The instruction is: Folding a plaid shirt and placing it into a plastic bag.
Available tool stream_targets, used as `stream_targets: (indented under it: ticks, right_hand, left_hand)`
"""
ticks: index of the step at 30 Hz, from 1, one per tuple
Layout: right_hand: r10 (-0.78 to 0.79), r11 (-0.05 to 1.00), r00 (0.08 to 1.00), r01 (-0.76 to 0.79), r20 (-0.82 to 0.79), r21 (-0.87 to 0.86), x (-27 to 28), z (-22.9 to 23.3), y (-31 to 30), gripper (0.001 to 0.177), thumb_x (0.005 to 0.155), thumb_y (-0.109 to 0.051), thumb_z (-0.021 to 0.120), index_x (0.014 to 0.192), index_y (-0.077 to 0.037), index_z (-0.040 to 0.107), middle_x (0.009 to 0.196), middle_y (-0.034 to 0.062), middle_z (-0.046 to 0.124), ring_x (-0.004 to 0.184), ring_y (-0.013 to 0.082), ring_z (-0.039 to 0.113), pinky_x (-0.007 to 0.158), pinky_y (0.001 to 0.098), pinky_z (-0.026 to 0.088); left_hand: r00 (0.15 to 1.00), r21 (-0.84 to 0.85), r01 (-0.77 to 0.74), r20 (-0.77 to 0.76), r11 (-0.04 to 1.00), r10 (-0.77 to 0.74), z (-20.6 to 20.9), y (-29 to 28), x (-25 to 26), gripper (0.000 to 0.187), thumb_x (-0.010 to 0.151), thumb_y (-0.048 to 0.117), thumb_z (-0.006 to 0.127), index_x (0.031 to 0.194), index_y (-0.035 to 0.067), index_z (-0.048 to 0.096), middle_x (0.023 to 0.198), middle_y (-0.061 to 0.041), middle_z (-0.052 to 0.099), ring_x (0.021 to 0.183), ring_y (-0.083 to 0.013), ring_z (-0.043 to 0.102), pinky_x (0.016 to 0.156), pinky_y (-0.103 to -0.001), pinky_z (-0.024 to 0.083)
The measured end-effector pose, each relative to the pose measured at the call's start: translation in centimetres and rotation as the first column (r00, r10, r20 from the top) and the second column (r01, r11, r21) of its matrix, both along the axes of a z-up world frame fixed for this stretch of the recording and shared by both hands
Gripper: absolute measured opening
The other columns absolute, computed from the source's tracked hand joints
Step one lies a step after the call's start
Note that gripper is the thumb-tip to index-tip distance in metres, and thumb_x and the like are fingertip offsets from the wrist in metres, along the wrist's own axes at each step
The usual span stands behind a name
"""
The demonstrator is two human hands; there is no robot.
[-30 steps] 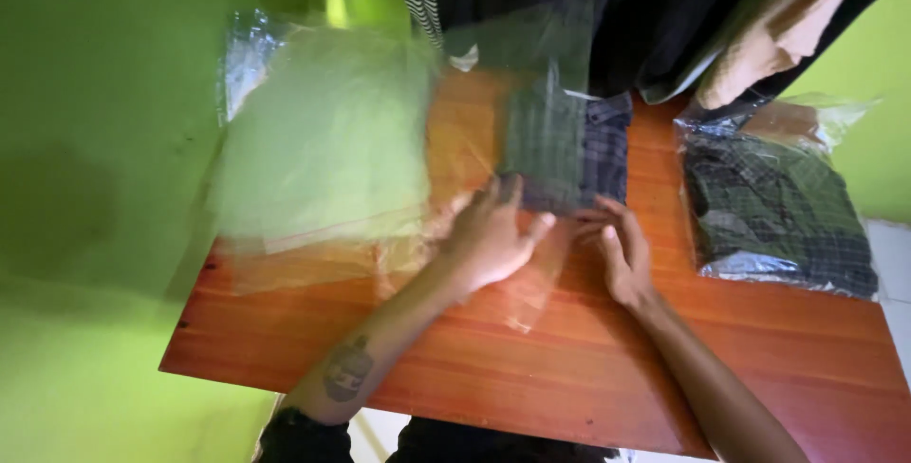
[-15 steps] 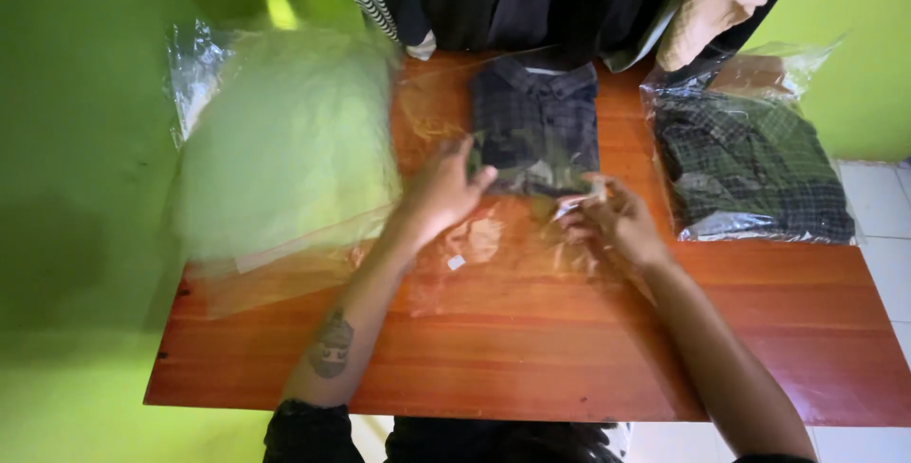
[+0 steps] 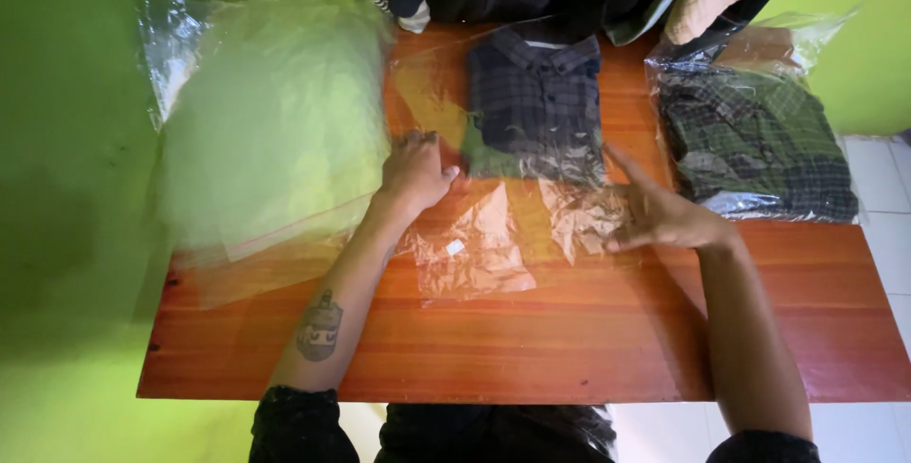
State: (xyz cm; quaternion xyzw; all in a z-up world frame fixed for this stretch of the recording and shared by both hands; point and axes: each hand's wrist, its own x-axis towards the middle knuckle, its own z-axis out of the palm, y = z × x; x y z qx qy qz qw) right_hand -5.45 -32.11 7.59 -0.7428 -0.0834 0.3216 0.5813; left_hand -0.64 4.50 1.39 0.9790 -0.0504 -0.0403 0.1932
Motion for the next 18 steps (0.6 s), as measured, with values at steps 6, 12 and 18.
stream_targets:
  ticks: [6,12,18]
  right_hand:
    - [0.088,0.912,0.993,-0.048,0.081,-0.407,-0.7,1.3,0.3,0.114,0.085,0.013,0.072,0.173,-0.028,0.014,0.137,0.0248,0.058,0.083,0.0503,0.061,0.075,0.0468,0.061]
    - [0.053,0.994,0.997,-0.058,-0.057,-0.091,-0.3,-0.1,-1.0,0.101,0.082,-0.001,0.073,0.167,-0.022,0.023,0.127,0.0229,0.067,0.081,0.0282,0.077,0.076,0.0408,0.062]
    - [0.176,0.983,0.912,-0.185,0.37,-0.01,0.1,-2.3,-1.3,0.09,0.094,0.008,0.07,0.167,-0.009,0.022,0.167,0.0175,0.025,0.128,0.0267,0.053,0.1,0.0434,0.054]
  left_hand:
    - [0.998,0.047,0.033,0.047,0.998,-0.035,-0.3,0.1,0.0,0.067,0.088,0.041,0.075,0.134,-0.002,0.055,0.137,-0.026,0.055,0.129,-0.0432,0.052,0.106,-0.049,0.045]
    - [0.997,0.058,0.055,0.057,0.997,-0.058,-0.1,0.2,0.0,0.065,0.088,0.042,0.075,0.131,-0.004,0.057,0.135,-0.029,0.055,0.128,-0.0443,0.052,0.105,-0.049,0.046]
    - [0.997,0.073,0.073,-0.006,0.995,-0.073,1.3,0.3,-0.5,0.065,0.089,0.042,0.073,0.132,-0.003,0.057,0.135,-0.028,0.056,0.13,-0.0434,0.052,0.107,-0.048,0.046]
